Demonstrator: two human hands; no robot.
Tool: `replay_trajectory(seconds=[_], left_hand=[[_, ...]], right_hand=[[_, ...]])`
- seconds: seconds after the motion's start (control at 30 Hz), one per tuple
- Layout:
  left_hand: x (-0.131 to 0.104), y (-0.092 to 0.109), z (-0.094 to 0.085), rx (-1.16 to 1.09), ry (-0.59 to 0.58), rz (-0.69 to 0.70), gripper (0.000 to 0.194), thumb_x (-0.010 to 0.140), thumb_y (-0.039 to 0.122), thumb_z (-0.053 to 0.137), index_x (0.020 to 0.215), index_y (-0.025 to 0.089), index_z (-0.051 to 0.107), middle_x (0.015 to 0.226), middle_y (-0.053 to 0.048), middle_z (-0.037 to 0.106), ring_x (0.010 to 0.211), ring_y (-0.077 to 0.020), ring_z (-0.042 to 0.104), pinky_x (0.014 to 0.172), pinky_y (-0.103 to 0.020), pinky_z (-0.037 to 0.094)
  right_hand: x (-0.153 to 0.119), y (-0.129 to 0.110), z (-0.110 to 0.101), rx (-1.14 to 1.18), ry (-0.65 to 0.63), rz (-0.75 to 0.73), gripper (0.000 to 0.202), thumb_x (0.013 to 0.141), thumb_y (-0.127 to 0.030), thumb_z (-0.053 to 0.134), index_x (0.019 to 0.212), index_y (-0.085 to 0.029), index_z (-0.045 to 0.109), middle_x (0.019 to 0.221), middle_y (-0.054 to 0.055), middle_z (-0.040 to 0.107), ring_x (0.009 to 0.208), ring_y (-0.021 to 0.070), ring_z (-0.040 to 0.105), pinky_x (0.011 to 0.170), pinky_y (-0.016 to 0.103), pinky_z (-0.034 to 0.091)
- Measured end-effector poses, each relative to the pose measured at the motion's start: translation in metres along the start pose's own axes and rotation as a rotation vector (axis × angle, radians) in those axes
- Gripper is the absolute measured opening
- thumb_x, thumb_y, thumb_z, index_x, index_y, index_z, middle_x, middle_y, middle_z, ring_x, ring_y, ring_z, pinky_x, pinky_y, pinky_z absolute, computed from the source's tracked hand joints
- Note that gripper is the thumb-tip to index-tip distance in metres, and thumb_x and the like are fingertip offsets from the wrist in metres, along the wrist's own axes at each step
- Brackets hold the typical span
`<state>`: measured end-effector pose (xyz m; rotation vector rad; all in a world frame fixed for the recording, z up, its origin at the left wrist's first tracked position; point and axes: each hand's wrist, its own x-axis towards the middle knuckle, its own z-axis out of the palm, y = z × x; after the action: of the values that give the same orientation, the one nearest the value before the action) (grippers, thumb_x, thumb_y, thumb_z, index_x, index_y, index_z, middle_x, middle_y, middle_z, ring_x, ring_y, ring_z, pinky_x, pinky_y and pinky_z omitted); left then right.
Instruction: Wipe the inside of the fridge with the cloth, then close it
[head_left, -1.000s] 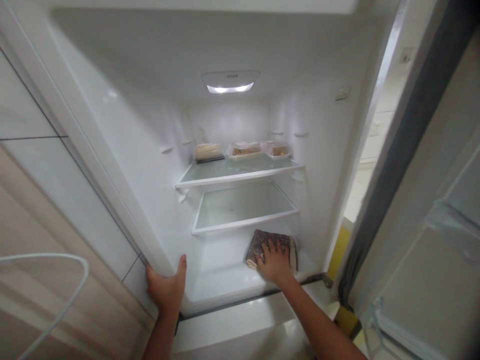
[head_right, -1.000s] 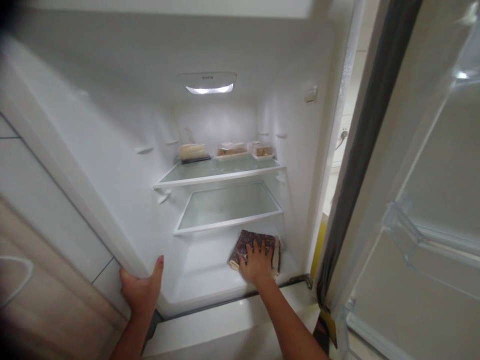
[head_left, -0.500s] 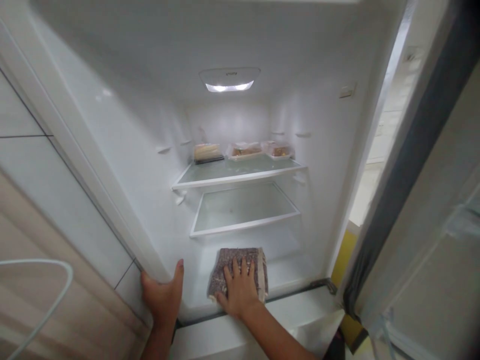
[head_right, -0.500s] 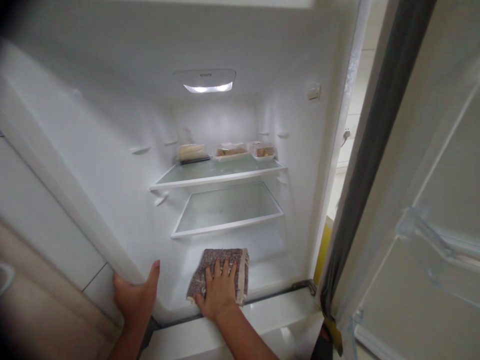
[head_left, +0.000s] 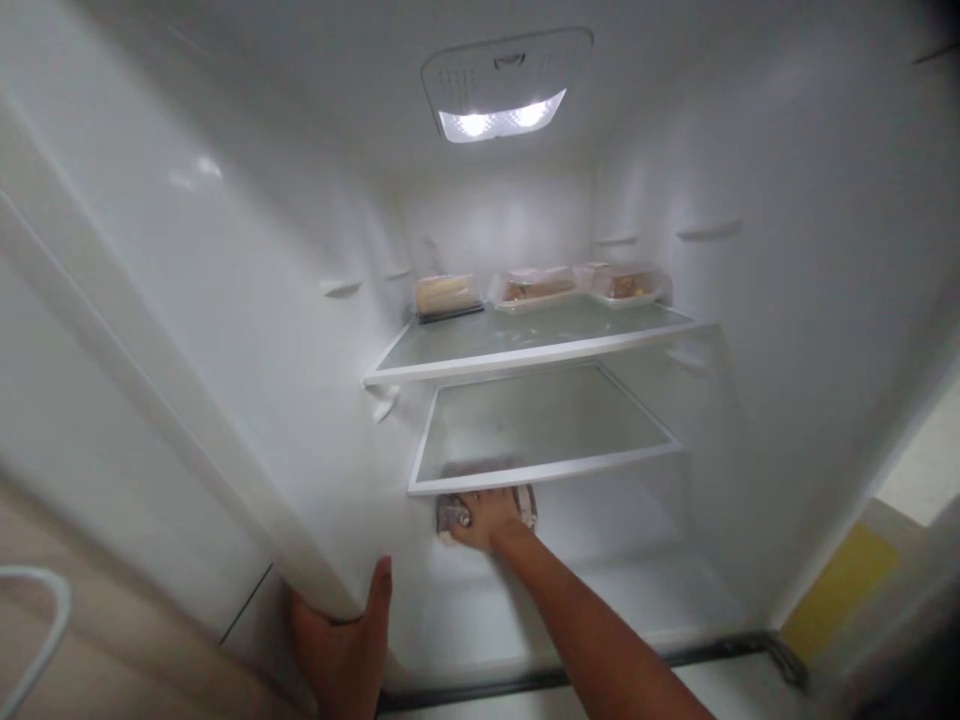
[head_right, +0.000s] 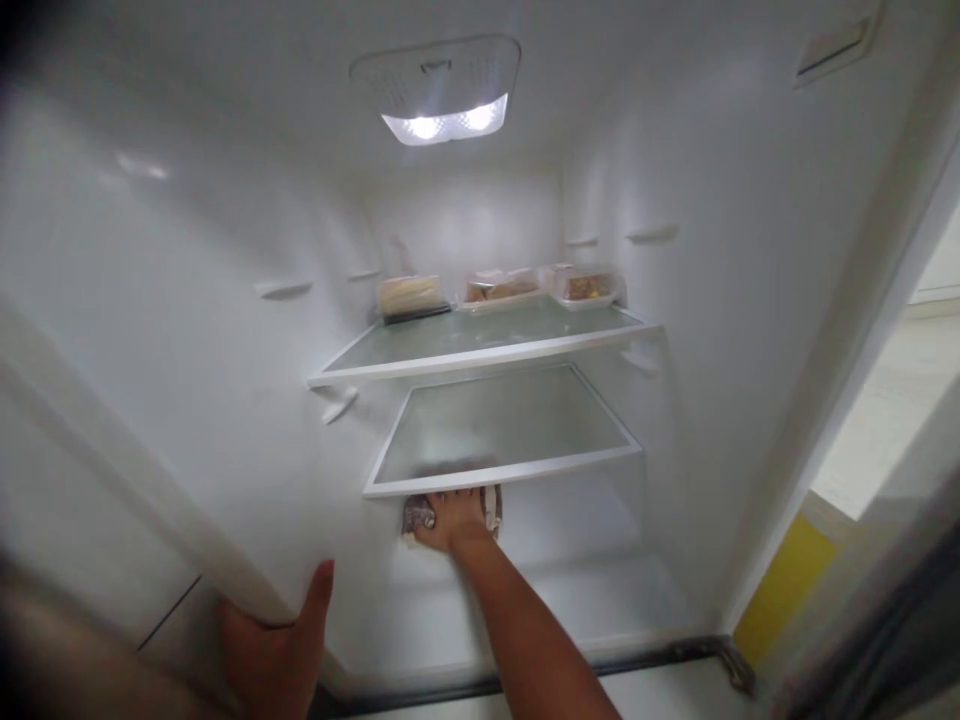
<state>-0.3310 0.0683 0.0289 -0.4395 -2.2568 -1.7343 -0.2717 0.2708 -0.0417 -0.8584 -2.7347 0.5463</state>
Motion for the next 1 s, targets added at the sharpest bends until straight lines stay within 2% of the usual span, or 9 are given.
replay_trajectory(seconds=[0.07, 0.17, 0.3, 0.37, 0.43, 0.6, 0.7, 0.83, 1.0], left_hand=[[-0.001, -0.001, 0.001, 0.013, 0.028, -0.006, 0.061, 0.058, 0.059, 0.077, 0.103, 0.024, 0.057, 0.095, -0.008, 0.069, 0.086, -0.0315, 0.069, 0.078, -0.052, 0.059], [-0.002, -0.005, 0.001, 0.055, 0.087, -0.015, 0.064, 0.055, 0.063, 0.076, 0.104, 0.026, 0.058, 0.095, -0.007, 0.069, 0.088, -0.0344, 0.069, 0.08, -0.055, 0.059], [-0.002, -0.009, 0.001, 0.079, 0.088, -0.024, 0.062, 0.055, 0.065, 0.075, 0.101, 0.027, 0.058, 0.093, -0.007, 0.069, 0.088, -0.0355, 0.069, 0.079, -0.057, 0.059], [-0.002, -0.008, 0.0, 0.076, 0.07, -0.027, 0.06, 0.057, 0.065, 0.074, 0.098, 0.026, 0.058, 0.091, -0.008, 0.068, 0.087, -0.0349, 0.069, 0.077, -0.056, 0.059], [-0.003, -0.006, 0.0, 0.066, 0.046, -0.017, 0.06, 0.061, 0.063, 0.074, 0.103, 0.023, 0.057, 0.097, -0.011, 0.069, 0.089, -0.0336, 0.069, 0.08, -0.055, 0.059], [-0.001, -0.011, 0.0, 0.063, 0.012, 0.008, 0.065, 0.065, 0.064, 0.072, 0.11, 0.021, 0.054, 0.104, -0.014, 0.066, 0.094, -0.0333, 0.067, 0.082, -0.053, 0.057], [0.002, -0.018, 0.001, 0.093, 0.012, 0.034, 0.069, 0.064, 0.069, 0.069, 0.109, 0.018, 0.054, 0.103, -0.015, 0.064, 0.095, -0.0355, 0.066, 0.082, -0.054, 0.056], [0.005, -0.017, 0.002, 0.106, 0.042, 0.074, 0.073, 0.062, 0.066, 0.071, 0.111, 0.014, 0.057, 0.099, -0.014, 0.066, 0.093, -0.0339, 0.067, 0.082, -0.052, 0.056], [0.004, -0.011, 0.001, 0.111, 0.026, 0.048, 0.073, 0.063, 0.063, 0.07, 0.115, 0.014, 0.057, 0.101, -0.015, 0.067, 0.092, -0.0346, 0.068, 0.079, -0.05, 0.057]], right_hand=[[0.019, 0.019, -0.003, -0.017, 0.05, 0.031, 0.068, 0.085, -0.066, 0.042, 0.141, -0.029, 0.051, 0.149, 0.012, 0.05, 0.138, 0.0368, 0.042, 0.117, 0.062, 0.025], [0.041, 0.052, -0.007, -0.051, 0.122, 0.076, 0.072, 0.081, -0.068, 0.048, 0.139, -0.026, 0.053, 0.156, 0.015, 0.041, 0.141, 0.0428, 0.034, 0.115, 0.068, 0.021], [0.052, 0.093, -0.013, -0.134, 0.232, 0.126, 0.064, 0.085, -0.065, 0.045, 0.131, -0.024, 0.06, 0.144, 0.014, 0.053, 0.13, 0.0362, 0.047, 0.113, 0.06, 0.027], [0.047, 0.108, -0.018, -0.163, 0.26, 0.142, 0.062, 0.087, -0.063, 0.043, 0.129, -0.021, 0.062, 0.137, 0.014, 0.059, 0.123, 0.0338, 0.052, 0.112, 0.056, 0.029], [0.036, 0.121, -0.025, -0.176, 0.286, 0.153, 0.063, 0.088, -0.06, 0.042, 0.131, -0.018, 0.06, 0.138, 0.017, 0.057, 0.126, 0.0356, 0.049, 0.113, 0.057, 0.025], [-0.009, 0.149, -0.046, -0.26, 0.388, 0.274, 0.071, 0.088, -0.065, 0.039, 0.135, -0.015, 0.056, 0.141, 0.023, 0.053, 0.13, 0.0392, 0.044, 0.113, 0.06, 0.019], [-0.033, 0.155, -0.053, -0.286, 0.405, 0.33, 0.072, 0.089, -0.066, 0.034, 0.138, -0.018, 0.054, 0.142, 0.021, 0.053, 0.13, 0.0387, 0.045, 0.113, 0.06, 0.017], [-0.057, 0.14, -0.05, -0.218, 0.309, 0.443, 0.069, 0.086, -0.068, 0.04, 0.136, -0.023, 0.057, 0.141, 0.016, 0.056, 0.133, 0.0384, 0.043, 0.114, 0.06, 0.017], [-0.098, 0.106, -0.036, -0.178, 0.177, 0.424, 0.071, 0.086, -0.058, 0.043, 0.148, -0.023, 0.044, 0.16, 0.012, 0.036, 0.147, 0.0387, 0.028, 0.119, 0.059, 0.013]])
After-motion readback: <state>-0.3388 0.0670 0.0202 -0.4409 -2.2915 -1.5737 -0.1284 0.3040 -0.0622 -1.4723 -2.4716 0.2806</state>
